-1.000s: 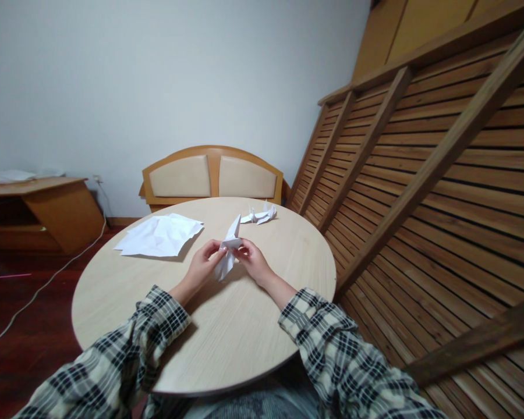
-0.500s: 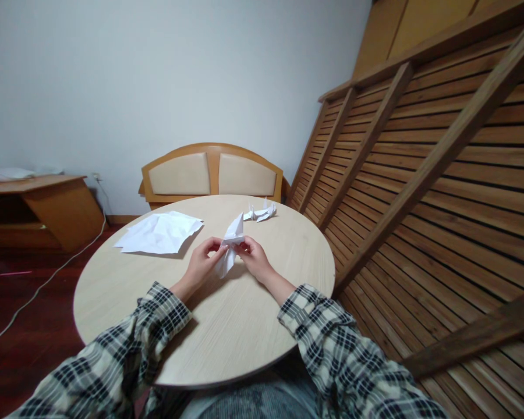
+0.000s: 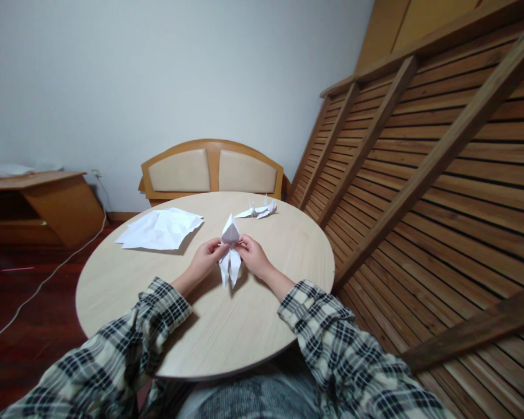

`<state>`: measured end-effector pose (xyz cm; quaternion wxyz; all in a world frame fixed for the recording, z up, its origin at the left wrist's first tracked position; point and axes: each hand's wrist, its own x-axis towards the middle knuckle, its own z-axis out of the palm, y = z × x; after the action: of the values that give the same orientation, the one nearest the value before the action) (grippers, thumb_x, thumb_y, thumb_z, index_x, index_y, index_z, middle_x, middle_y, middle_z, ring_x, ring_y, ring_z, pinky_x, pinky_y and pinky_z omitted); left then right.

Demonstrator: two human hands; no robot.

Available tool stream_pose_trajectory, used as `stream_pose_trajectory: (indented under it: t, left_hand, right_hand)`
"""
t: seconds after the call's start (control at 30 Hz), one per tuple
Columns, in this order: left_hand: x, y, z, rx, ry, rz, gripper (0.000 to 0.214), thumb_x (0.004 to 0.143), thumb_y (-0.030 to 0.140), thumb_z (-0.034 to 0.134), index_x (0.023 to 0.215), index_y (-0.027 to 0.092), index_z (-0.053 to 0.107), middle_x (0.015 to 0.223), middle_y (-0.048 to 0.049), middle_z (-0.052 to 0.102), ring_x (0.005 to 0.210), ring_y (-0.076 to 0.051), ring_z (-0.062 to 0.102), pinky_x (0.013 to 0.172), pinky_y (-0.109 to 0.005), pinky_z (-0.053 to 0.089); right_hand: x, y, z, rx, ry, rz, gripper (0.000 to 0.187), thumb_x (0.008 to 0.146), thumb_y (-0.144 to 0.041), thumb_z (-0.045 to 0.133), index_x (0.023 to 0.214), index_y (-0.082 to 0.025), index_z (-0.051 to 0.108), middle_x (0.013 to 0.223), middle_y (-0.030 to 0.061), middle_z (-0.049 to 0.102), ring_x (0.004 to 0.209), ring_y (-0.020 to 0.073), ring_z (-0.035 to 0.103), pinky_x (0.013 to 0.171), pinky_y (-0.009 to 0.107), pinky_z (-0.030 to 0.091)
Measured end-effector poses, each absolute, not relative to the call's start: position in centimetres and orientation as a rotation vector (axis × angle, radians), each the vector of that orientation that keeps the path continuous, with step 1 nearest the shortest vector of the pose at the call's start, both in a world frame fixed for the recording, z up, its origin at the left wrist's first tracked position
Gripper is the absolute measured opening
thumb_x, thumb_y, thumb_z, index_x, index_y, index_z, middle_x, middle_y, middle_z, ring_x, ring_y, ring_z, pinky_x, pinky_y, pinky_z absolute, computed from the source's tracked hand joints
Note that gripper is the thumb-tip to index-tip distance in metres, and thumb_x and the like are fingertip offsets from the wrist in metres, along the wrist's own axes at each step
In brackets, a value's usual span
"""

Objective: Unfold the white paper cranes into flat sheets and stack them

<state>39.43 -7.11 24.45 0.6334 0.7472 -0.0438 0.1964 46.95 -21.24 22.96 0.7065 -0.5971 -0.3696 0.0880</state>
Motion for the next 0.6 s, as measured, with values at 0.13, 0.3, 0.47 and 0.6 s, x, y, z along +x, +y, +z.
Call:
stream_pose_trajectory:
  t: [0.13,0.3,0.47,0.6]
  left_hand:
    - [39.38,-7.04,24.25,1.731,-0.101,0.441,0.036,0.081,0.049,0.063,0.078,0.013,0.062,0.065,-0.0005,0.054,0.058,-0.012,0.047,0.054,-0.025,0.037]
    - [39.25,-7.06,24.3,1.718,-0.098,0.399,0.039,0.08,0.051,0.064,0.08,0.013,0.063,0.068,-0.0021,0.058,0.059,-0.013,0.05,0.053,-0.025,0.038]
    - [39.05,-7.23,24.64,1.696,-0.089,0.326,0.038,0.077,0.05,0.066,0.08,0.012,0.065,0.071,-0.0044,0.062,0.06,-0.013,0.052,0.053,-0.025,0.038]
    - [38.8,-7.45,24.75,1.685,-0.109,0.253,0.034,0.076,0.046,0.066,0.079,0.011,0.066,0.071,-0.0049,0.063,0.06,-0.013,0.051,0.055,-0.025,0.038]
  right_hand:
    - [46.8,-21.28,22.87,-1.338,-0.815,0.276,0.034,0.077,-0.049,0.065,0.089,-0.017,0.057,0.072,-0.001,0.057,0.061,0.0119,0.05,0.054,0.023,0.037]
    - [46.72,-21.43,22.94,-1.38,-0.787,0.331,0.042,0.076,-0.058,0.064,0.081,-0.018,0.055,0.06,-0.0042,0.051,0.05,0.01,0.045,0.046,0.023,0.033]
    - [46.77,-21.58,23.35,-1.358,-0.759,0.33,0.045,0.075,-0.061,0.064,0.076,-0.017,0.054,0.061,-0.0037,0.051,0.051,0.0095,0.046,0.047,0.023,0.037]
    - [46.79,-21.76,23.67,-1.342,-0.707,0.35,0.045,0.074,-0.061,0.065,0.076,-0.018,0.053,0.058,-0.0048,0.05,0.049,0.009,0.046,0.047,0.022,0.036]
